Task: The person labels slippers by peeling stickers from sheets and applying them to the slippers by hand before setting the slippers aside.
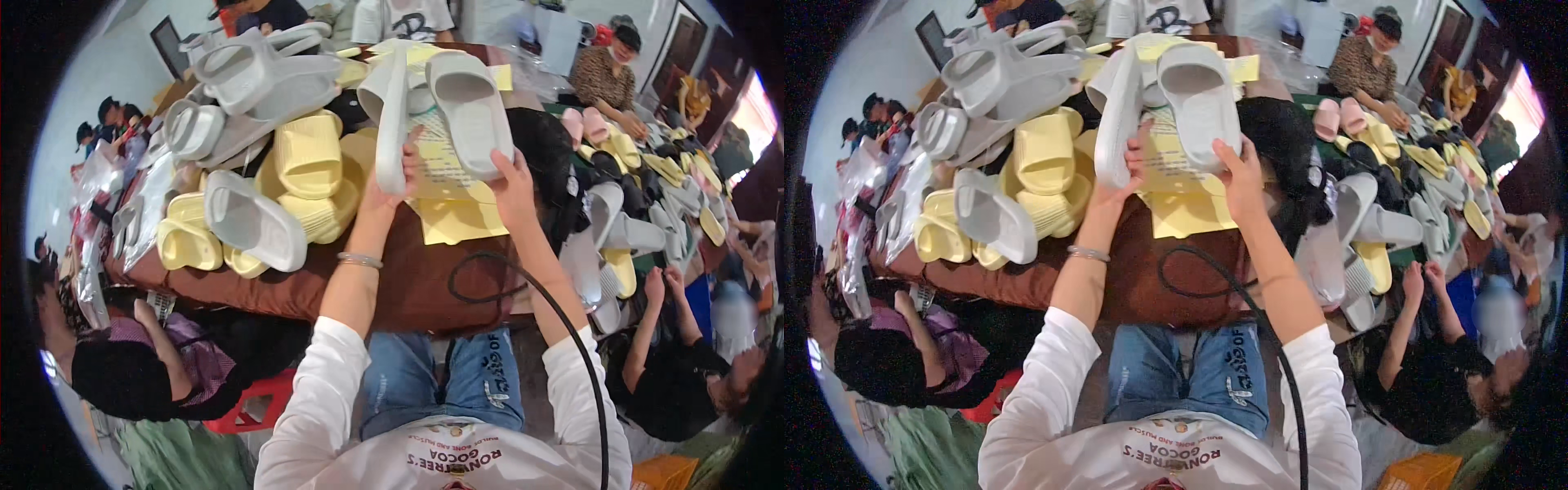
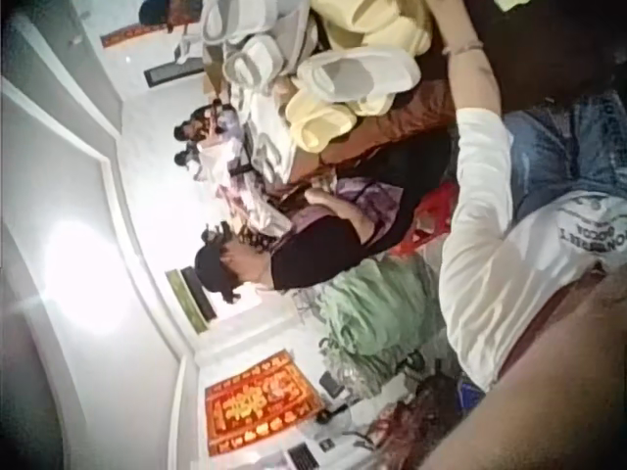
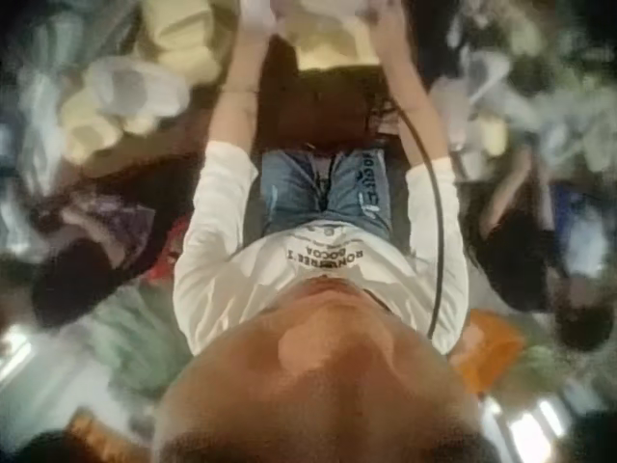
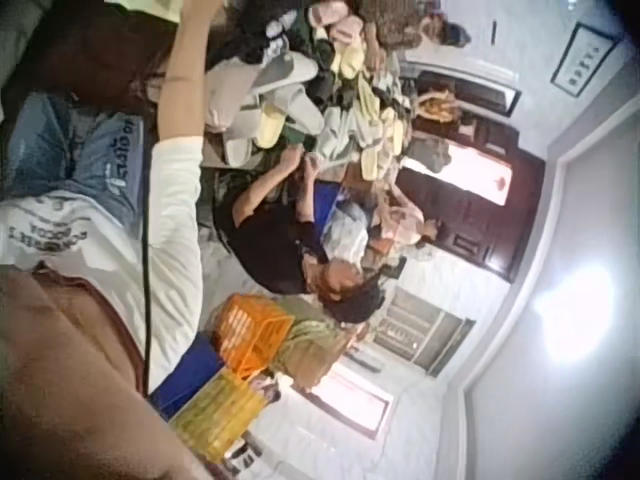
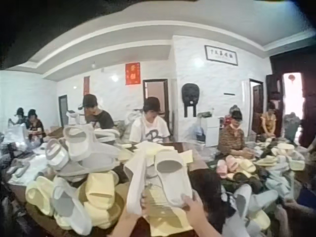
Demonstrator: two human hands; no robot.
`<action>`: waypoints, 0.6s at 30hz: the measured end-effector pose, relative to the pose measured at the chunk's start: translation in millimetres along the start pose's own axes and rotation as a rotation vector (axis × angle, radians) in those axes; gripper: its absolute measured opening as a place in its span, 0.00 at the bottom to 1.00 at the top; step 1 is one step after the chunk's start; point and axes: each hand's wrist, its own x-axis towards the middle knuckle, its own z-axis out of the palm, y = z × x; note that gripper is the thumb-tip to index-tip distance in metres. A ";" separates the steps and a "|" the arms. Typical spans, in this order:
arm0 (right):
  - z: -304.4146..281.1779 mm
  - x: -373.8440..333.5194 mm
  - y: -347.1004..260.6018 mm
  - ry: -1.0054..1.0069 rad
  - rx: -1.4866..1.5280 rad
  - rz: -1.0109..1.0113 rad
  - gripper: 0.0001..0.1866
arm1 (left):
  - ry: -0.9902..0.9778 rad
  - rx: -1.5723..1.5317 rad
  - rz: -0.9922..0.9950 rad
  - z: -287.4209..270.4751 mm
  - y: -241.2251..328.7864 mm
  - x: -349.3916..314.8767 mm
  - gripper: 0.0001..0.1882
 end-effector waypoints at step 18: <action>15.3 -16.1 -7.1 -0.057 0.086 -0.023 0.22 | -0.266 0.038 -0.088 25.4 -12.5 5.5 0.35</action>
